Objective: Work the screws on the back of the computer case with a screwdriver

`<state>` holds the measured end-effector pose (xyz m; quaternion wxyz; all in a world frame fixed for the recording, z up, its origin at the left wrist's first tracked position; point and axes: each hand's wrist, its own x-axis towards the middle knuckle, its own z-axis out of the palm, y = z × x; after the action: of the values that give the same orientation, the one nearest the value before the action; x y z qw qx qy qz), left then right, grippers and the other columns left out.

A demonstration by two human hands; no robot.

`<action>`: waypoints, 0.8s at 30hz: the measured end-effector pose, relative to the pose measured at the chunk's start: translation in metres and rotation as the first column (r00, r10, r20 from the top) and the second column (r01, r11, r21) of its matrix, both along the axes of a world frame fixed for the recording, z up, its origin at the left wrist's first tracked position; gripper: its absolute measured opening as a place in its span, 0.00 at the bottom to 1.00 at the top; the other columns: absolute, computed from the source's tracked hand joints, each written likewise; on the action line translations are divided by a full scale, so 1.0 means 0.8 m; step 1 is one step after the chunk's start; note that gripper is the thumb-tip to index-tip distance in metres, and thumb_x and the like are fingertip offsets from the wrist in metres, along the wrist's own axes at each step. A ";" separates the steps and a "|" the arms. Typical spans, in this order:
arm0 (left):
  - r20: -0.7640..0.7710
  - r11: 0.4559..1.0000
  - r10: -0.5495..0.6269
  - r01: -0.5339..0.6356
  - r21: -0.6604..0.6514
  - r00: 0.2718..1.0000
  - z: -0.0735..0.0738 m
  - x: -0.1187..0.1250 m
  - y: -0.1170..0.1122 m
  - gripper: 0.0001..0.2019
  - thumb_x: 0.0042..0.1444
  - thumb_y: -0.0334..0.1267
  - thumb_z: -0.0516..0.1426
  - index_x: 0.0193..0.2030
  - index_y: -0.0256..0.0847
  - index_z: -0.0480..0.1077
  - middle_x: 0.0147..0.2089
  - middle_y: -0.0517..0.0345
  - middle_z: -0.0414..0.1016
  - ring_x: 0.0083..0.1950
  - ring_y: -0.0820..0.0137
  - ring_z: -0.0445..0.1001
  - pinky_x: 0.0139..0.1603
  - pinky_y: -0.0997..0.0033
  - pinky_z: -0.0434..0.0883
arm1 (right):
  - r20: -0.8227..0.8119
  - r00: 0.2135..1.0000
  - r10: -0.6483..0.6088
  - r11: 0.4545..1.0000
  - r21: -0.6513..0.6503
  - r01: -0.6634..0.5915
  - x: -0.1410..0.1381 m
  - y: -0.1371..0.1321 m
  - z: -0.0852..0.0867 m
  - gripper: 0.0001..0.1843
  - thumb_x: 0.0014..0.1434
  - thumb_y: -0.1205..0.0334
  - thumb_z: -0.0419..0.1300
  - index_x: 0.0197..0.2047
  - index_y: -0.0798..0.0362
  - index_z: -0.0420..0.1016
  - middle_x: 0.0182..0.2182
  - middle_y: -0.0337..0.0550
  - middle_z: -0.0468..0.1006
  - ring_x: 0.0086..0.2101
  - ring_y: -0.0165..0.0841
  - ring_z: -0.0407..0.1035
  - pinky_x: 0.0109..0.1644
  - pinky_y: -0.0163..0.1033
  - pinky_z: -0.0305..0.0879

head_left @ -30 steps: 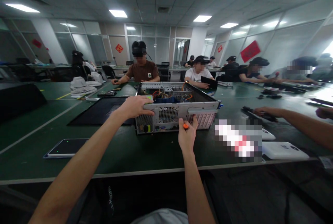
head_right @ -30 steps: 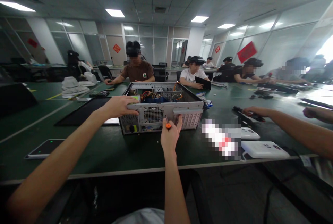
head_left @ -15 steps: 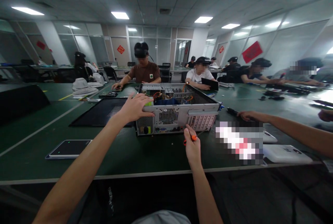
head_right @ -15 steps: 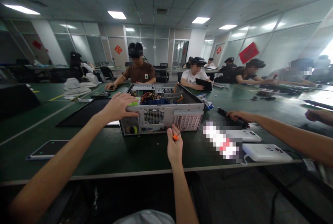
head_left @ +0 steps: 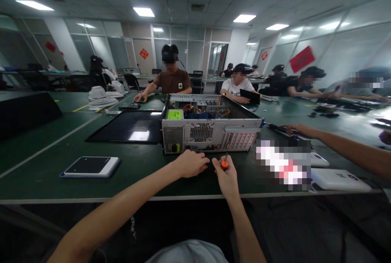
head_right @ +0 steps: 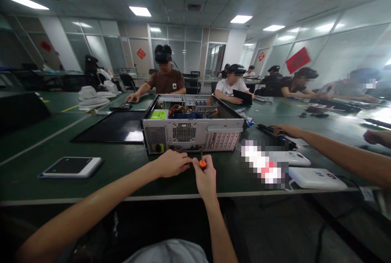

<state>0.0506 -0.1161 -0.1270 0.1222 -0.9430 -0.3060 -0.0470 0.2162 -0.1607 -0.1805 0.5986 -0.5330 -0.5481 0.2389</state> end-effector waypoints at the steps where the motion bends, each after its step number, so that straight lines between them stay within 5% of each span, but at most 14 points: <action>1: -0.006 1.000 -0.003 0.003 -0.008 1.000 -0.004 0.000 0.002 0.12 0.71 0.42 0.53 0.52 0.40 0.75 0.49 0.50 0.78 0.40 0.63 0.82 0.31 0.69 0.71 | 0.019 1.000 0.001 1.000 0.002 -0.001 0.000 -0.001 0.001 0.16 0.59 0.50 0.61 0.31 0.46 0.57 0.24 0.28 0.59 0.24 0.29 0.56 0.31 0.35 0.57; 7: 0.035 0.997 0.000 0.003 -0.083 0.999 -0.011 -0.010 0.009 0.10 0.71 0.38 0.54 0.49 0.41 0.76 0.48 0.52 0.79 0.42 0.64 0.82 0.36 0.71 0.74 | 0.106 0.994 0.035 0.999 0.030 -0.039 -0.003 -0.003 0.007 0.09 0.54 0.59 0.58 0.34 0.47 0.59 0.30 0.33 0.63 0.30 0.32 0.60 0.37 0.38 0.61; 11: 0.293 0.964 0.019 0.060 -0.260 0.956 -0.013 -0.022 0.016 0.09 0.68 0.36 0.56 0.49 0.43 0.77 0.50 0.54 0.81 0.48 0.64 0.81 0.45 0.69 0.75 | 0.137 0.989 0.056 0.997 0.039 -0.062 -0.005 -0.001 0.007 0.13 0.57 0.54 0.61 0.33 0.47 0.59 0.30 0.33 0.62 0.31 0.32 0.61 0.37 0.38 0.62; 13: 0.478 0.921 0.060 0.136 -0.364 0.877 -0.013 -0.033 0.019 0.08 0.67 0.36 0.57 0.48 0.42 0.78 0.47 0.55 0.82 0.46 0.66 0.80 0.46 0.69 0.74 | 0.145 0.988 0.060 0.997 0.037 -0.066 -0.005 -0.002 0.007 0.13 0.59 0.52 0.62 0.35 0.47 0.61 0.30 0.33 0.63 0.31 0.32 0.61 0.37 0.37 0.62; 16: 0.656 0.833 0.222 0.209 -0.512 0.721 -0.009 -0.055 0.021 0.08 0.65 0.38 0.59 0.43 0.39 0.79 0.40 0.55 0.82 0.36 0.70 0.77 0.35 0.74 0.73 | 0.161 0.985 0.061 0.997 0.042 -0.068 -0.005 -0.004 0.008 0.13 0.61 0.50 0.61 0.37 0.48 0.63 0.31 0.34 0.65 0.32 0.32 0.63 0.38 0.37 0.63; 20: 0.705 0.699 0.448 0.276 -0.659 0.550 0.000 -0.087 0.022 0.17 0.57 0.47 0.66 0.47 0.38 0.77 0.39 0.54 0.81 0.29 0.73 0.73 0.17 0.81 0.64 | 0.207 0.976 0.066 0.995 0.063 -0.081 -0.006 -0.007 0.010 0.11 0.63 0.52 0.60 0.37 0.48 0.63 0.32 0.36 0.66 0.33 0.32 0.64 0.39 0.38 0.64; 24: 0.714 0.591 0.535 0.403 -0.699 0.452 0.005 -0.109 0.023 0.23 0.49 0.47 0.70 0.48 0.36 0.75 0.41 0.53 0.81 0.24 0.78 0.69 0.14 0.83 0.61 | 0.272 0.959 0.079 0.991 0.080 -0.104 -0.009 -0.011 0.012 0.10 0.62 0.54 0.60 0.34 0.48 0.63 0.32 0.38 0.68 0.33 0.33 0.64 0.39 0.38 0.65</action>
<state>-0.0367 -0.0977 -0.1232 -0.4931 -0.6989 -0.3494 -0.3826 0.2093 -0.1691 -0.1706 0.5314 -0.5059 -0.6589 0.1661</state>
